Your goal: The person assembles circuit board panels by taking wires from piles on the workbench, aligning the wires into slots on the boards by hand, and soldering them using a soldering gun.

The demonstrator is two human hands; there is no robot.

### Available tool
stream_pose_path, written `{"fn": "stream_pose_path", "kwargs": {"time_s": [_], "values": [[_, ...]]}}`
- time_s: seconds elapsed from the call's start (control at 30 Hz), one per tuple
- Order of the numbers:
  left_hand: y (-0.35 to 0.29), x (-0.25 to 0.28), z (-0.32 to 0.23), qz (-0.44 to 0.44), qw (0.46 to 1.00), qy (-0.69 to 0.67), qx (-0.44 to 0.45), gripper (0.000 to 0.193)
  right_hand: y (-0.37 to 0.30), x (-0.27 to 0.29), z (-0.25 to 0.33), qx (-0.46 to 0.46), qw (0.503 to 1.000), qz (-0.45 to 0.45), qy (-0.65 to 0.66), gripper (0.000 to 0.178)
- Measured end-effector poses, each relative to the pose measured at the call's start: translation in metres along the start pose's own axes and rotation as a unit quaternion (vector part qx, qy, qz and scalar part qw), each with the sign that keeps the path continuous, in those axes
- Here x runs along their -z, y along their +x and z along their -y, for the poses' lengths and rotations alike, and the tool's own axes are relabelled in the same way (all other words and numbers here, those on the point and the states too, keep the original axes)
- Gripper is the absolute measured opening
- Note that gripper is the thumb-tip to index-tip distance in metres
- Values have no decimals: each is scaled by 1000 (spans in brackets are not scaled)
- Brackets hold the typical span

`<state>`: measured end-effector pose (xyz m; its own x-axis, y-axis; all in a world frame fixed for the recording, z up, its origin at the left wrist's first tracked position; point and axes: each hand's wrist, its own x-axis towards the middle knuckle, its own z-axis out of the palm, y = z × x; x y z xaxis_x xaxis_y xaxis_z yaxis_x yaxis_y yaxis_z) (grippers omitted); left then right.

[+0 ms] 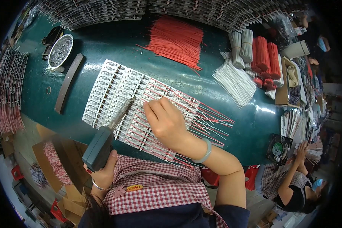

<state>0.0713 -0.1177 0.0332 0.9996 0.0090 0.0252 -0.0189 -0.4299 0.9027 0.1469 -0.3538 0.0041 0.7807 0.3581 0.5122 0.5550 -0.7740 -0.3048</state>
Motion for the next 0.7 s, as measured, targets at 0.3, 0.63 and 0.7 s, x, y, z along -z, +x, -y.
{"fn": "stream_pose_path", "kwargs": {"time_s": [0.3, 0.63, 0.7], "values": [[0, 0, 4, 22, 1000, 2, -3, 21, -4, -6, -2, 12, 1000, 23, -11, 36], [-1, -1, 3, 38, 999, 0, 17, 18, -2, -6, 0, 12, 999, 40, -16, 37], [-1, -1, 4, 37, 999, 2, 11, 17, -2, -7, -1, 13, 999, 41, -18, 37]]}}
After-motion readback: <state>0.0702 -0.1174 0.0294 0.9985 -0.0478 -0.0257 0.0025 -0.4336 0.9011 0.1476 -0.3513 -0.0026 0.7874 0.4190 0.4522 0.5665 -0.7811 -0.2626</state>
